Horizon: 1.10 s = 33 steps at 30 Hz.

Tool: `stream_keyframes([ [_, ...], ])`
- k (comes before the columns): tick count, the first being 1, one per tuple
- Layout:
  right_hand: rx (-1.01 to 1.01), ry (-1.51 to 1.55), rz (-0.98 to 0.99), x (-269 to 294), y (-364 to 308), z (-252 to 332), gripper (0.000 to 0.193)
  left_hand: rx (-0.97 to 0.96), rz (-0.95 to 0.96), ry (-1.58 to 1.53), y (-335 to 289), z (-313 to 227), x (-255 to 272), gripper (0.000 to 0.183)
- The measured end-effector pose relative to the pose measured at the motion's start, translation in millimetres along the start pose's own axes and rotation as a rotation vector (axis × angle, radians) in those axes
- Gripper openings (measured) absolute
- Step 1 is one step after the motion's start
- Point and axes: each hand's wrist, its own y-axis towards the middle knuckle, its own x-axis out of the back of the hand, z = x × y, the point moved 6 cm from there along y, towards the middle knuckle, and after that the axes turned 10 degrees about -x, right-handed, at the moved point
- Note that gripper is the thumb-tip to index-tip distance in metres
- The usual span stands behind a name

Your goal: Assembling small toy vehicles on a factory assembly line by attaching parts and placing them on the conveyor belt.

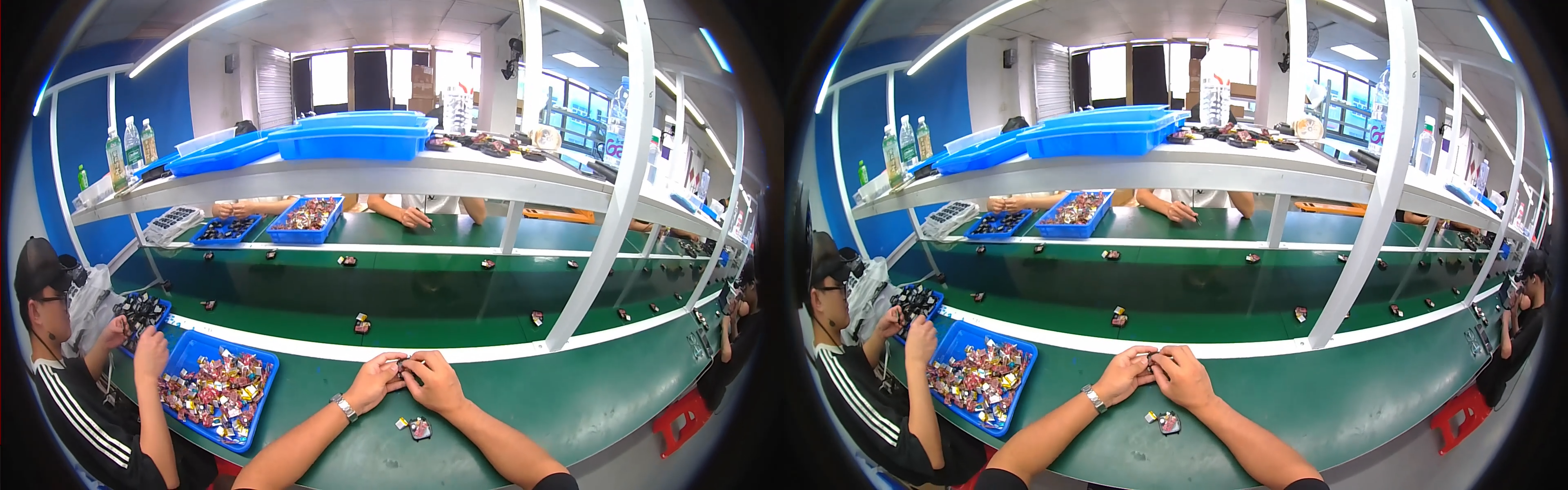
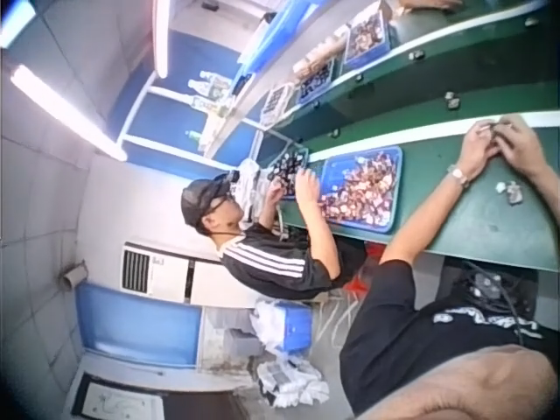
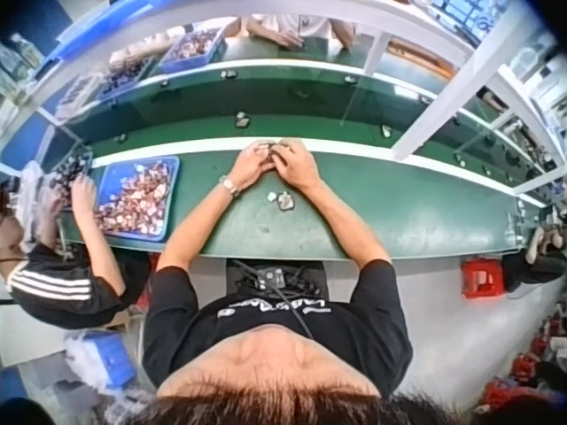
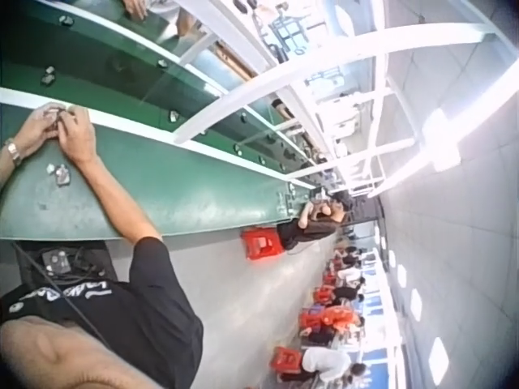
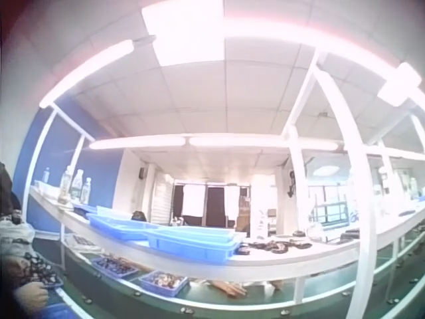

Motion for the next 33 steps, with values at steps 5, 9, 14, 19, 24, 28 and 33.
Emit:
stream_keyframes([
  [5, 0.031, -0.079, 0.028, -4, 2, 2, 0.020, -0.007, 0.021, 0.003, 1, -2, -1, 0.027],
  [9, 0.020, -0.082, 0.014, -3, 3, 0, 0.019, -0.003, -0.011, 0.002, 2, -1, -3, 0.027],
  [14, 0.003, -0.124, 0.023, -1, 3, 1, 0.018, -0.030, -0.004, 0.062, 0, -3, -10, 0.027],
  [19, -0.135, 0.063, 0.082, -3, 7, -4, 0.018, -0.085, -0.098, 0.208, 1, -3, -1, 0.024],
  [24, -0.362, 0.334, 0.124, -7, 2, -25, 0.016, -0.088, -0.103, 0.300, 0, -2, -4, 0.023],
  [28, -0.473, 0.378, 0.106, -13, -1, -31, 0.014, -0.117, -0.114, 0.416, -1, -3, -4, 0.022],
  [33, -0.492, 0.408, 0.072, -11, -1, -34, 0.014, -0.197, -0.066, 0.379, 0, -2, -8, 0.023],
])
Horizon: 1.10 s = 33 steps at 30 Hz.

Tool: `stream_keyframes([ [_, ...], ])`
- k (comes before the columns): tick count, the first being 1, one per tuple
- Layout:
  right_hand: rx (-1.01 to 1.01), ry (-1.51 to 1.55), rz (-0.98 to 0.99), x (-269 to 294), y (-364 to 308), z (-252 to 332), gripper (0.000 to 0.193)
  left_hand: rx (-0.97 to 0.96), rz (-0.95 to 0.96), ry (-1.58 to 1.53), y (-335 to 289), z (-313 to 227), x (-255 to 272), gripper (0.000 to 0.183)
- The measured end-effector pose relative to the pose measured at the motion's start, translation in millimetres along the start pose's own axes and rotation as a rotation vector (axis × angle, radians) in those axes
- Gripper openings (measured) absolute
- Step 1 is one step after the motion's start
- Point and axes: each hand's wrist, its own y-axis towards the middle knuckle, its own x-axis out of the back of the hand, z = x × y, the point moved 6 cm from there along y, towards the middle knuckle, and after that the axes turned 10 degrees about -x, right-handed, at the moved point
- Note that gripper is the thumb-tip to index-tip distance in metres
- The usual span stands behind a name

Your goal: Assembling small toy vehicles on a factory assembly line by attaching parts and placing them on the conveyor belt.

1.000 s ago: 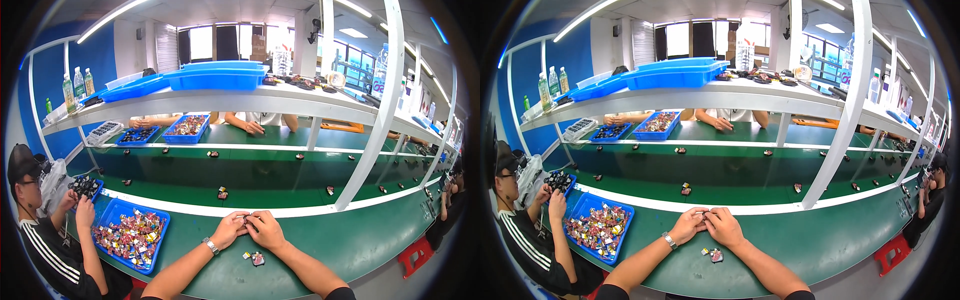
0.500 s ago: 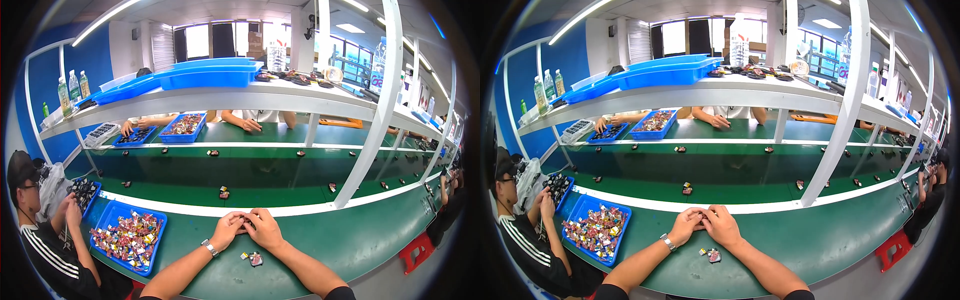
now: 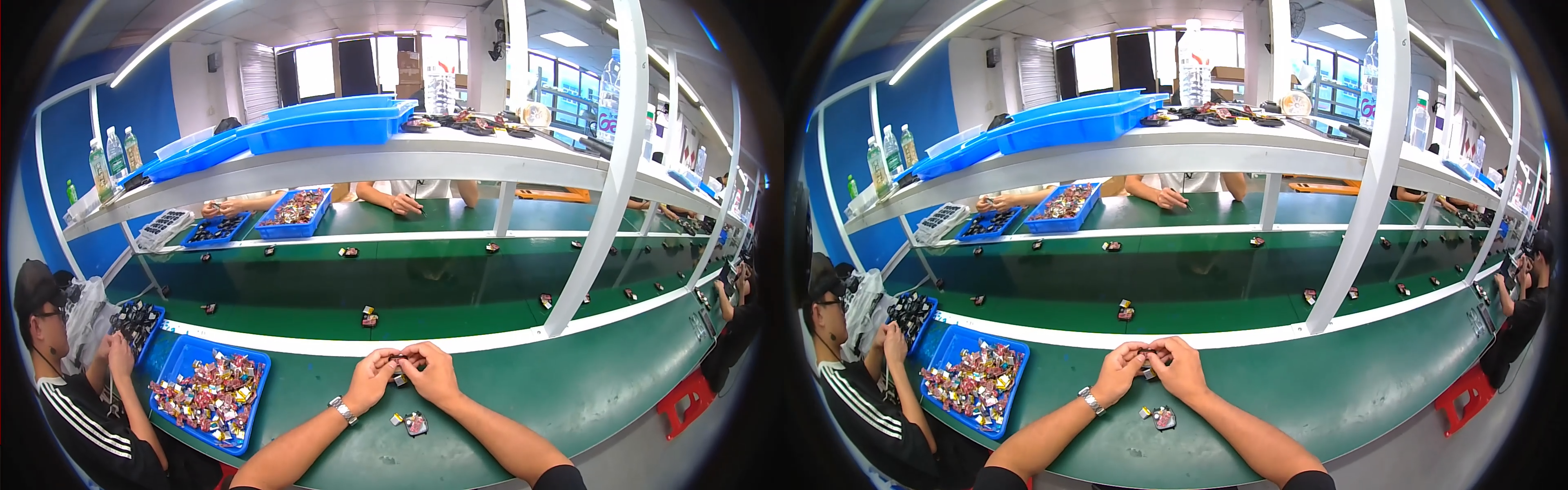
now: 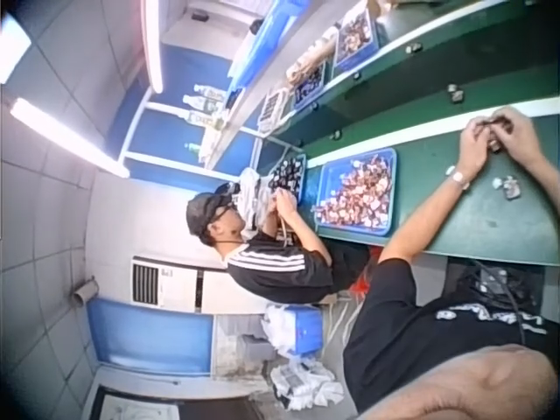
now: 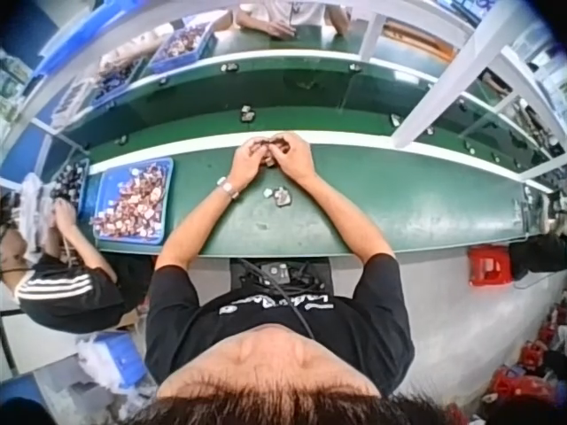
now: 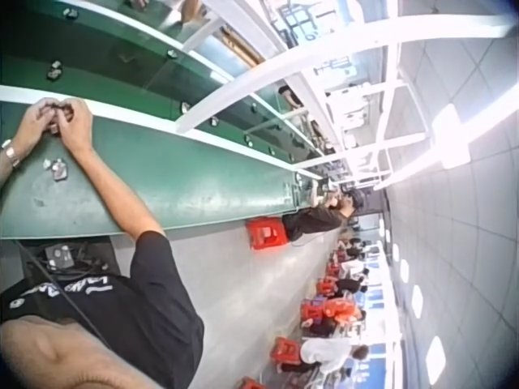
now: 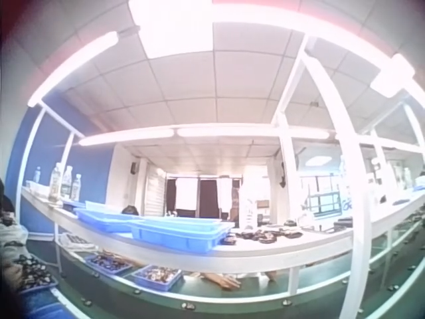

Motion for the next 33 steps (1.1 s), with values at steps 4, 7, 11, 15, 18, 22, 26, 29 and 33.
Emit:
stream_keyframes([
  [4, 0.048, 0.000, 0.015, 1, -2, 7, 0.015, -0.035, 0.020, -0.043, -2, -4, 0, 0.023],
  [7, 0.033, 0.017, 0.026, 2, 0, 3, 0.016, -0.011, 0.027, -0.015, 0, -1, 1, 0.023],
  [11, -0.006, 0.035, 0.059, 0, -2, 2, 0.017, -0.058, 0.041, 0.000, 1, 2, 2, 0.021],
  [15, -0.037, 0.035, 0.079, -2, 0, -3, 0.017, -0.049, 0.043, -0.014, 1, 4, 3, 0.023],
  [18, -0.072, 0.039, 0.084, -2, 7, -17, 0.018, -0.021, 0.036, -0.056, 0, -2, 3, 0.026],
  [22, -0.241, 0.122, -0.172, 57, 64, -87, 0.017, -0.095, -0.074, -0.026, 10, -8, 18, 0.027],
  [26, -0.392, -0.241, -0.308, 110, 90, -102, 0.020, -0.166, -0.178, 0.173, 18, -2, 54, 0.015],
  [29, 0.008, -0.764, -0.595, 111, 85, -79, 0.025, -0.138, -0.231, 0.163, 34, 0, 72, 0.013],
  [33, 0.014, -0.579, -0.272, 31, 90, -41, 0.033, -0.107, -0.276, 0.232, 51, -4, 94, 0.012],
])
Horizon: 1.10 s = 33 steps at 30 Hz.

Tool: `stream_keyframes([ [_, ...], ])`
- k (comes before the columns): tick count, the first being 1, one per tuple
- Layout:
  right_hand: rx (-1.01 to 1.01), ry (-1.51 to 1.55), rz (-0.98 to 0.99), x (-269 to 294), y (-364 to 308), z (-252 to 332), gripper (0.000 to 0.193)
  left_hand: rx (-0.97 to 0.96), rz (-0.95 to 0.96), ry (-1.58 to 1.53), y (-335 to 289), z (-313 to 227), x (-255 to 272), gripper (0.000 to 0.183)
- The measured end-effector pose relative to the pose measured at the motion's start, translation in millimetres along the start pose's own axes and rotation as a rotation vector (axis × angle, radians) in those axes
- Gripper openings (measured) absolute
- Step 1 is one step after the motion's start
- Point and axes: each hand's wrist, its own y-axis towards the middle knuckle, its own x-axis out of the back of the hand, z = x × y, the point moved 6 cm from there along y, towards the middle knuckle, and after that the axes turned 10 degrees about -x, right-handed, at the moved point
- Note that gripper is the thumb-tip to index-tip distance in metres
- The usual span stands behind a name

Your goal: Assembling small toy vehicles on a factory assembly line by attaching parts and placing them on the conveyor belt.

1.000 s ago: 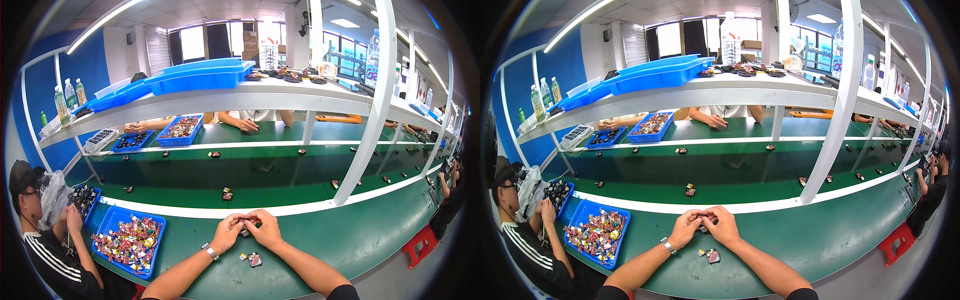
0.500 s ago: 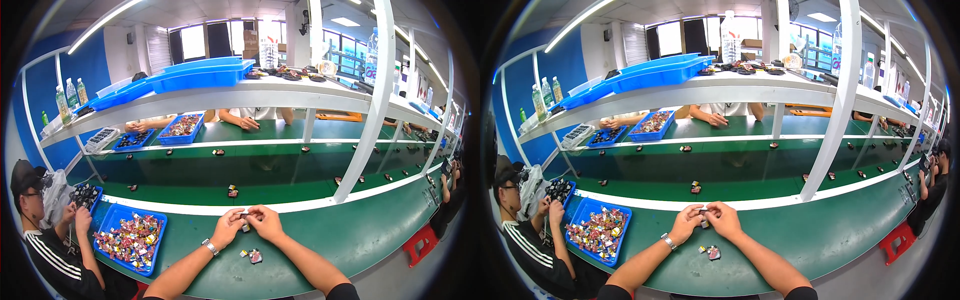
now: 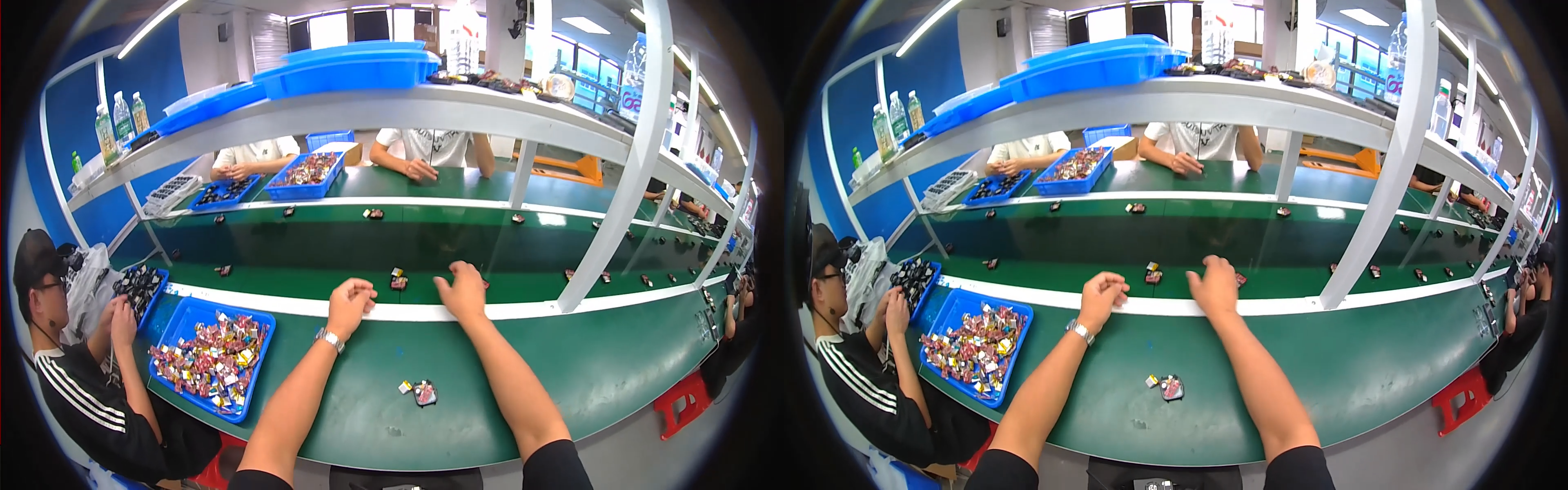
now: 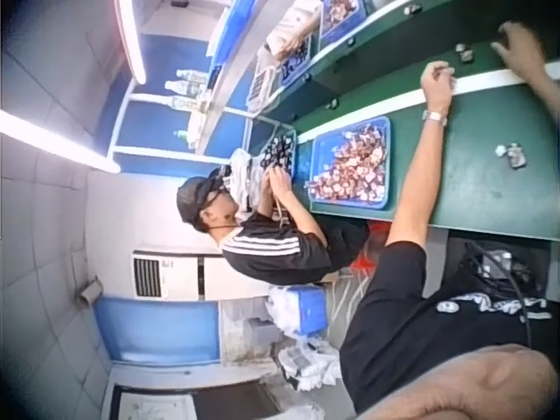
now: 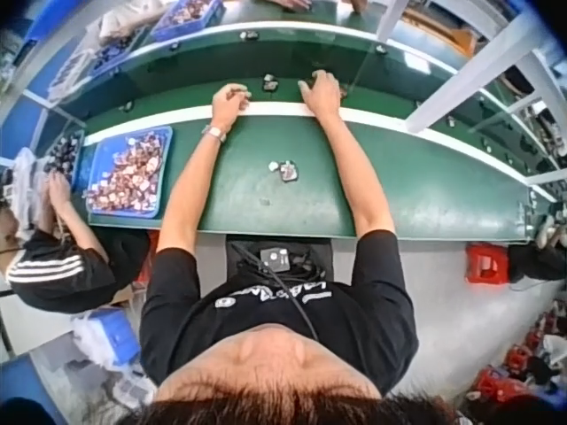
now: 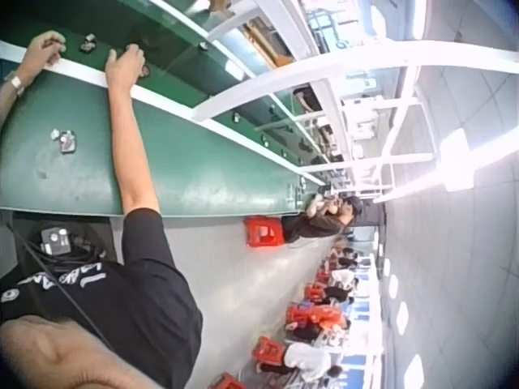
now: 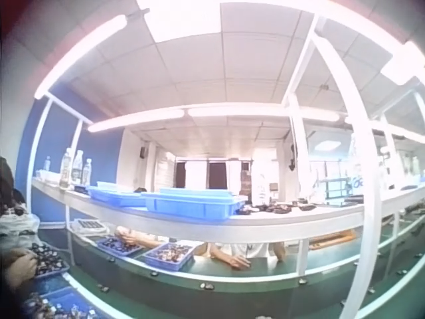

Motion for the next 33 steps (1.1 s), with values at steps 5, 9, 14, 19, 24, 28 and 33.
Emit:
stream_keyframes([
  [5, -0.222, -0.092, 0.211, -62, -12, 44, 0.051, -0.035, 0.010, -0.005, 2, 1, -7, 0.013],
  [9, -0.189, -0.131, 0.145, -77, -11, 49, 0.050, -0.044, 0.017, 0.002, 0, -1, -5, 0.014],
  [14, -0.034, 0.292, 0.320, -51, -22, 30, 0.043, -0.030, 0.090, 0.051, -2, -2, -6, 0.024],
  [19, 0.052, 0.448, 0.531, -4, -59, 37, 0.044, 0.323, 0.495, -0.228, -17, -7, -45, 0.042],
  [24, 0.207, 0.402, 0.551, 20, -75, 49, 0.044, 0.328, 0.671, -0.286, -39, -25, -59, 0.035],
  [28, 0.377, 0.328, 0.472, 32, -85, 62, 0.041, 0.298, 0.527, -0.282, -52, -27, -53, 0.041],
  [33, 0.458, 0.201, 0.458, 31, -88, 64, 0.017, 0.296, 0.475, -0.321, -60, -34, -58, 0.036],
])
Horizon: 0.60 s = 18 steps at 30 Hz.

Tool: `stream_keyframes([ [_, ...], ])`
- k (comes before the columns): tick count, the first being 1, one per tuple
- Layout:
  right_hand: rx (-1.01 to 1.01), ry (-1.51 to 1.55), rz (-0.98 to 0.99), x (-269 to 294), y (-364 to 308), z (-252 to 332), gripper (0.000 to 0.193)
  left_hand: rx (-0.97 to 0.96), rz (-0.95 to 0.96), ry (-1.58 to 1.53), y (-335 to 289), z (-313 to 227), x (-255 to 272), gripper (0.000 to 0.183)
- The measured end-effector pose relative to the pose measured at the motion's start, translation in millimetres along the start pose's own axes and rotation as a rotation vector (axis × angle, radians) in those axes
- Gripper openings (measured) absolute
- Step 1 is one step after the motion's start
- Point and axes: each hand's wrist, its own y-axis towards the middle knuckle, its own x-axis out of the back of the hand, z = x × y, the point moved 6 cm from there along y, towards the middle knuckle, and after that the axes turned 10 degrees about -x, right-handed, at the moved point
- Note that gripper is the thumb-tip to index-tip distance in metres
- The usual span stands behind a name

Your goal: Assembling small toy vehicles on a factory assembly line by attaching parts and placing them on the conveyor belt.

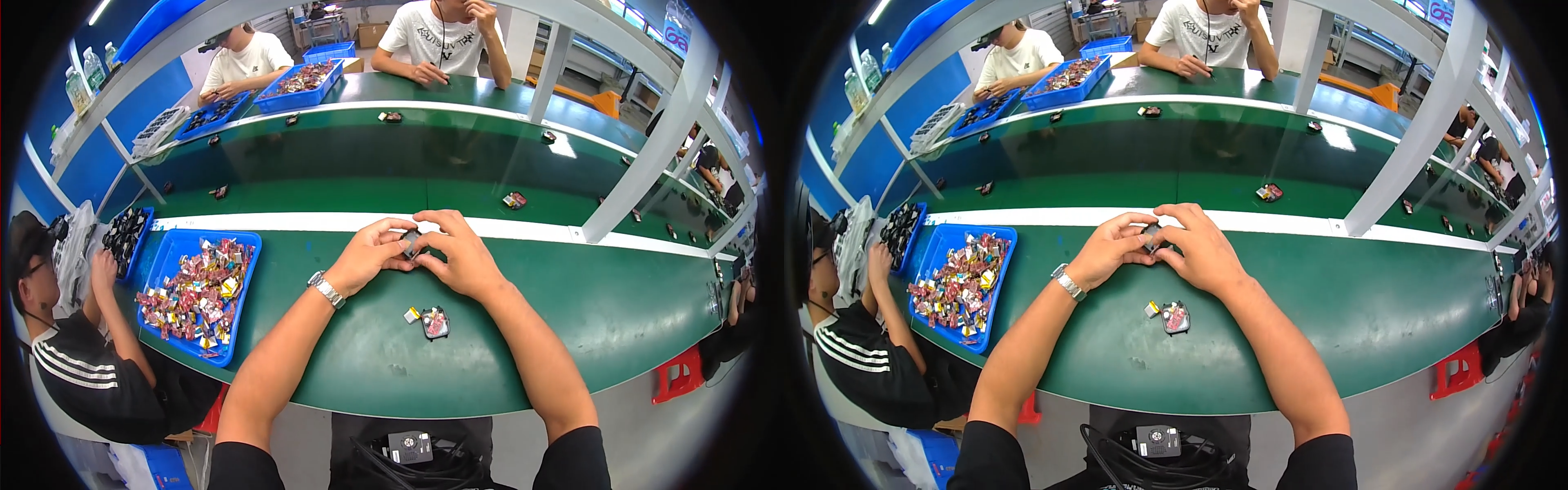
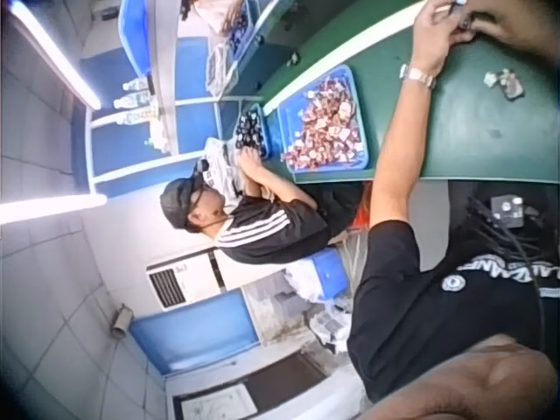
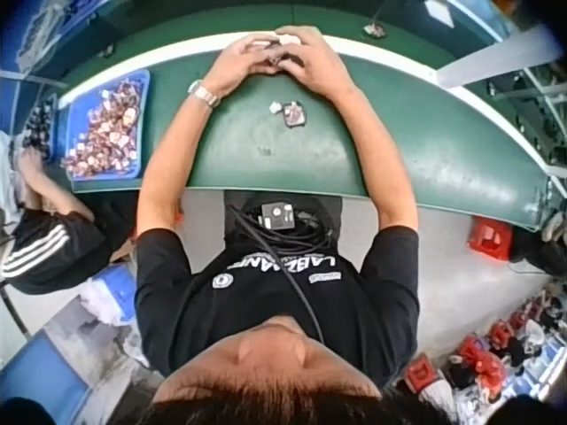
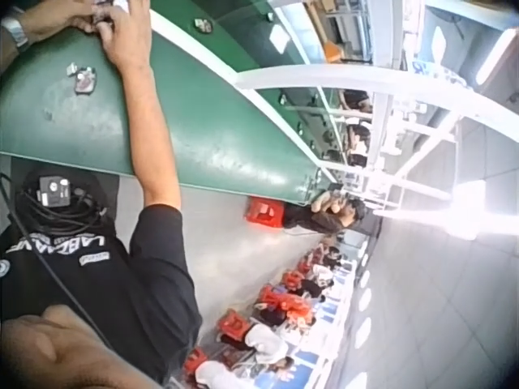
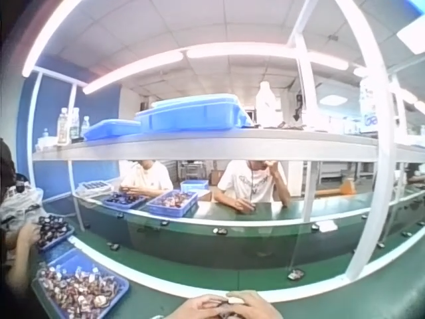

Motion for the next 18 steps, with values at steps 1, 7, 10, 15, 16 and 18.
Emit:
stream_keyframes([
  [1, 0.002, -0.003, 0.002, 0, 0, 0, 0.017, 0.013, -0.010, -0.021, -2, 1, -1, 0.034],
  [7, -0.052, 0.059, 0.038, -4, -4, -5, 0.011, 0.058, 0.029, 0.018, -5, 5, -6, 0.030],
  [10, -0.027, 0.059, 0.020, -4, -3, 0, 0.009, -0.066, 0.064, 0.230, -3, -5, -3, 0.035],
  [15, -0.029, 0.061, -0.033, -5, -3, 2, 0.009, -0.042, 0.030, 0.137, -2, -5, 0, 0.036],
  [16, -0.025, 0.060, -0.034, -5, -3, 3, 0.009, -0.029, 0.011, 0.077, -3, -4, 0, 0.036],
  [18, -0.063, 0.070, -0.019, -7, -4, 1, 0.009, -0.012, 0.019, 0.032, -5, -3, -2, 0.034],
])
